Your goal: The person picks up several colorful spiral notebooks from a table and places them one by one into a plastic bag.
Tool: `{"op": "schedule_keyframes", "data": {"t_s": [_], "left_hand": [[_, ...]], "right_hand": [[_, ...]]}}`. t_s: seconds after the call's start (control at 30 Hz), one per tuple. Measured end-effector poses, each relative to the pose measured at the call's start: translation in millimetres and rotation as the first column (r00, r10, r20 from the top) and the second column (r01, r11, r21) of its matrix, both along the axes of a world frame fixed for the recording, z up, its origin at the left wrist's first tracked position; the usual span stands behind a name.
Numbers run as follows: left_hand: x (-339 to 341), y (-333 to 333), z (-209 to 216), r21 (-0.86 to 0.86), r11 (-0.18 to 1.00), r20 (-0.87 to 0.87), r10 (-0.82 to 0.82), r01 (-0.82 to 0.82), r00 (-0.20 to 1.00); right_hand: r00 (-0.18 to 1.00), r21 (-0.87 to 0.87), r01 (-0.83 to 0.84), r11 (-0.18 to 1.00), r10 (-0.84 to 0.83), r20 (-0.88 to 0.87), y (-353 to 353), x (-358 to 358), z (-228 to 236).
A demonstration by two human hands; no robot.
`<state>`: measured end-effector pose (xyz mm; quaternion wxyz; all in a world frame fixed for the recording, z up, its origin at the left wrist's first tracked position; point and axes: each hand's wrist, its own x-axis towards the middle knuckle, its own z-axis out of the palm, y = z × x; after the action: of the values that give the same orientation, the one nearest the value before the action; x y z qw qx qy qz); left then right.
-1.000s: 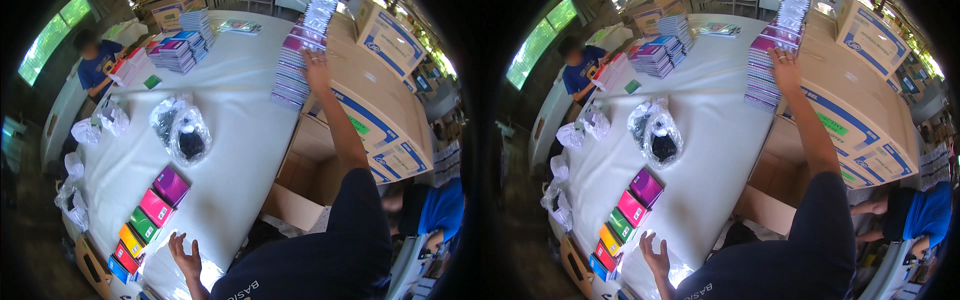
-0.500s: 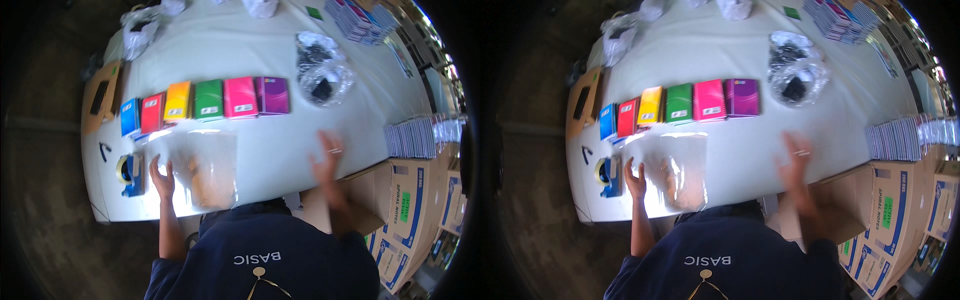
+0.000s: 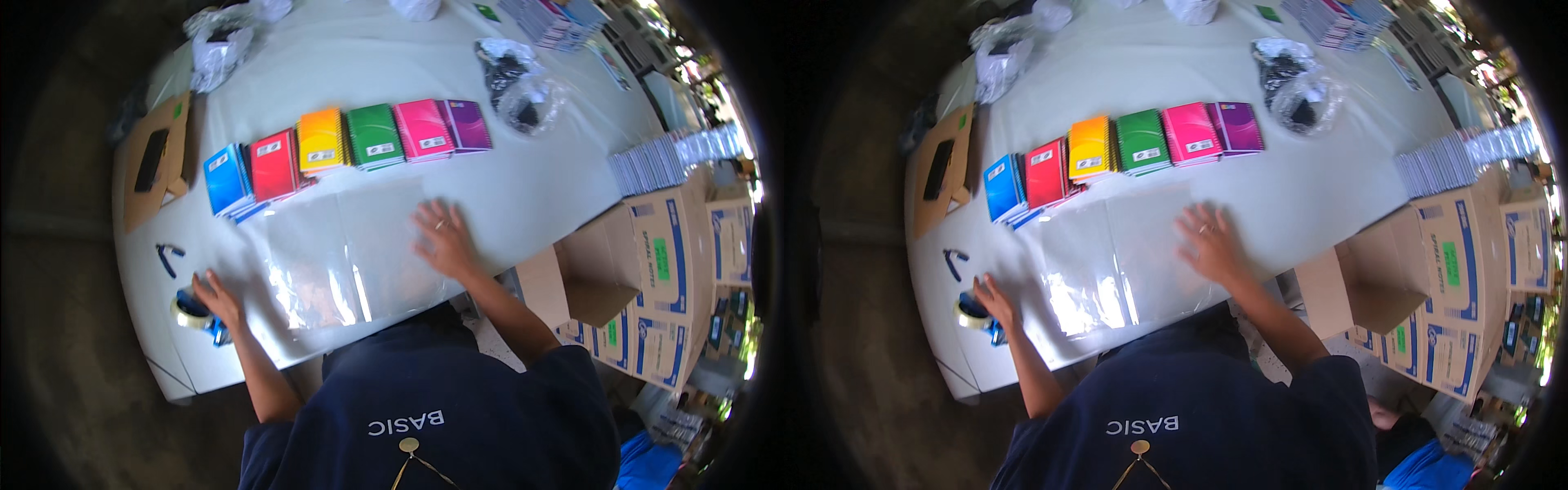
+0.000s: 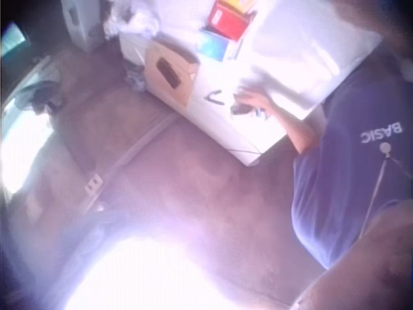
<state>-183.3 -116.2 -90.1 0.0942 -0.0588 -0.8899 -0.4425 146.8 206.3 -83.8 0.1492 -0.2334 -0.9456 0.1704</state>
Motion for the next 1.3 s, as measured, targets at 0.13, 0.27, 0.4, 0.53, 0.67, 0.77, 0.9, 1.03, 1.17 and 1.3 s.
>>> {"op": "schedule_keyframes", "data": {"t_s": [0.13,0.27,0.4,0.53,0.67,0.77,0.9,1.03,1.17,1.3], "left_hand": [[4,3,12,-0.049,0.998,-0.092,0.041,-0.046,0.995],[55,58,26,-0.038,0.989,-0.131,-0.146,0.142,0.981],[112,114,54,-0.092,0.928,-0.14,-0.37,0.36,0.918],[145,164,74,0.295,0.825,0.185,-0.544,0.482,0.818],[184,243,102,0.843,0.534,0.536,-0.844,-0.068,0.016],[202,296,86,0.832,0.534,0.538,-0.843,0.154,0.014],[200,356,85,0.072,0.347,0.163,-0.929,0.935,0.332],[172,398,52,-0.526,0.401,-0.28,-0.914,0.75,0.292],[157,380,40,-0.365,0.404,-0.06,-0.909,0.839,0.412],[180,363,97,0.812,0.465,0.151,-0.751,0.353,0.643]], "right_hand": [[0.802,-0.239,0.501,0.832,-0.55,-0.235,120,-22,5],[0.648,-0.057,0.755,0.653,-0.757,-0.081,218,-30,-5],[0.677,-0.221,0.73,0.647,-0.728,0.107,237,-43,5],[0.798,-0.55,0.198,0.811,-0.459,-0.389,214,-24,44],[0.785,-0.249,-0.174,0.953,-0.018,-0.619,140,0,50],[0.494,-0.838,-0.461,0.291,-0.701,-0.515,74,1,51],[0.593,-0.586,-0.695,-0.417,-0.793,-0.139,78,39,32],[0.594,-0.932,-0.292,0.216,-0.722,-0.354,96,58,-35],[0.49,-0.784,-0.6,-0.158,-0.848,-0.204,109,63,-18],[0.564,-0.835,-0.527,-0.158,-0.8,-0.204,98,56,-13]]}}
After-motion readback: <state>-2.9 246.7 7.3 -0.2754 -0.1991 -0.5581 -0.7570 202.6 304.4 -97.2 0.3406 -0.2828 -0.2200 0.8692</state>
